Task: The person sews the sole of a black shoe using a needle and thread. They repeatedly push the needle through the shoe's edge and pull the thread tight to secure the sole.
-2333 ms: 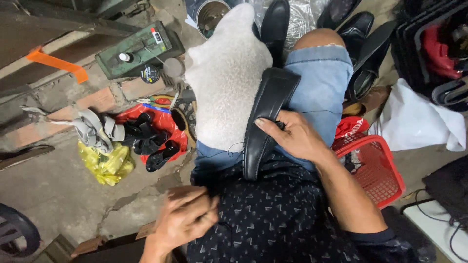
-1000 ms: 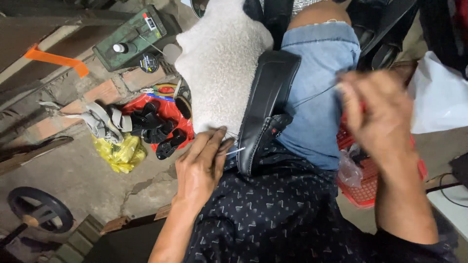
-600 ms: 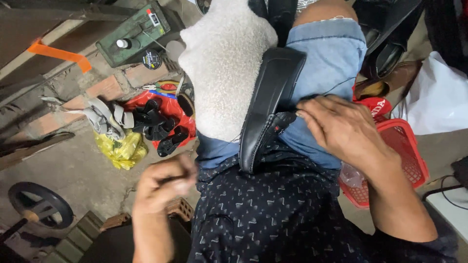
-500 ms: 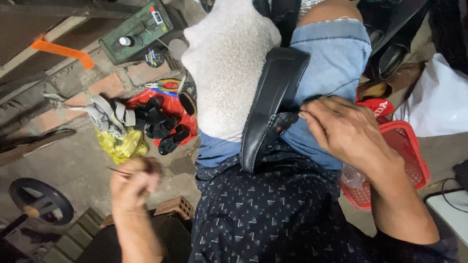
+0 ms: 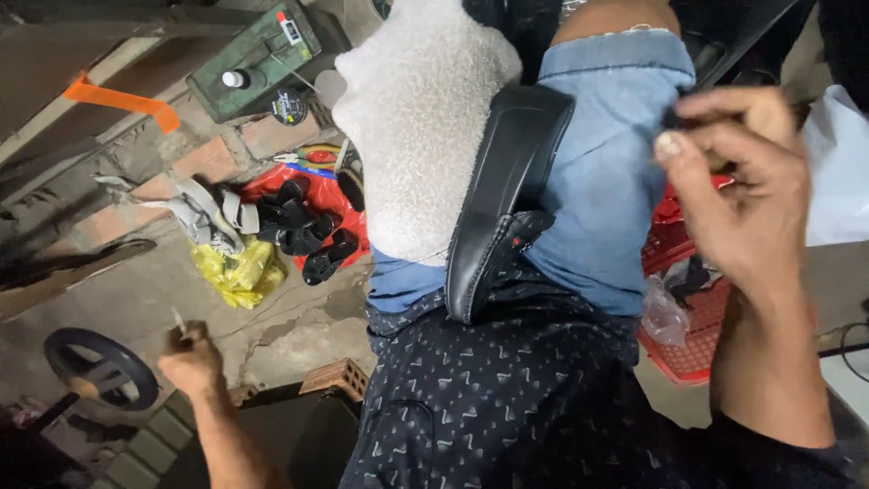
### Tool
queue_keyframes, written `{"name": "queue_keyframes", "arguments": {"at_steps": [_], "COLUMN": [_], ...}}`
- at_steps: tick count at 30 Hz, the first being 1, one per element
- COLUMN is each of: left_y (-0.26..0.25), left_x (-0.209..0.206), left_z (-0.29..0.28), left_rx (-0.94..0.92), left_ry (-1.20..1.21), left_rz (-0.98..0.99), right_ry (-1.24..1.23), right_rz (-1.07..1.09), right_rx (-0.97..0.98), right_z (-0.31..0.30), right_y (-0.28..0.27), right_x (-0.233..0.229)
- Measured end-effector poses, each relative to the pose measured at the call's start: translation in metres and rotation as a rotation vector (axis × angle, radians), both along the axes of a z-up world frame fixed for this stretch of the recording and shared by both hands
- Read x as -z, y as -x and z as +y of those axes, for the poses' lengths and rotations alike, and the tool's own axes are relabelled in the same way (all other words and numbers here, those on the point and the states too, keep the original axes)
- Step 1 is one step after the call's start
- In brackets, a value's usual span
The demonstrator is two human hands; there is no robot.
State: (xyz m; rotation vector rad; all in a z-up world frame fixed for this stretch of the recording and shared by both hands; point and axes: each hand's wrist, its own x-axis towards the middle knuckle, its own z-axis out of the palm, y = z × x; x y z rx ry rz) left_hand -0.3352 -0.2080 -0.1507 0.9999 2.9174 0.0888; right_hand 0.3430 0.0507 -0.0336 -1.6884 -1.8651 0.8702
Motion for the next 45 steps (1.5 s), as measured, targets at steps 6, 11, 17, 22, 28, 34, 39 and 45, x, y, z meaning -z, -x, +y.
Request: {"name": "queue_keyframes", "arguments": {"at_steps": [6, 11, 17, 22, 28, 34, 39, 45], "left_y": [-0.206, -0.306, -0.312, -0.320, -0.327, -0.331, -0.334, -0.333], "left_x": [-0.088, -0.124, -0.138, -0.144, -0.126, -0.113, -0.105, -0.103], "left_z": [0.136, 0.187, 0.189, 0.188, 0.183, 0.198, 0.194, 0.189], "left_rx": [0.147, 0.917, 0.900, 0.880, 0.971, 1.038, 1.022, 0.967], "left_ry": [-0.188, -0.259, -0.039, -0.003, -0.062, -0.191, -0.284, -0.322], "left_rz": [-0.774, -1.386, -1.184, -1.178, -1.119, -1.192, -1.242, -1.254], "right_ry": [0.273, 0.455, 0.496, 0.566, 0.613, 0.691, 0.727, 0.606], "right_rz": [1.113, 1.680, 1.427, 1.368, 1.221, 1.030, 0.956, 1.060], "right_rx": [-0.151, -0.074, 0.165, 0.205, 0.351, 0.392, 0.349, 0.552], "right_z": [0.012, 0.017, 0.023, 0.043, 0.050, 0.069, 0.086, 0.091], "right_y": [0.026, 0.037, 0.026, 0.025, 0.009, 0.011, 0.003, 0.024], "right_x": [0.003, 0.011, 0.020, 0.016, 0.028, 0.040, 0.065, 0.040]}}
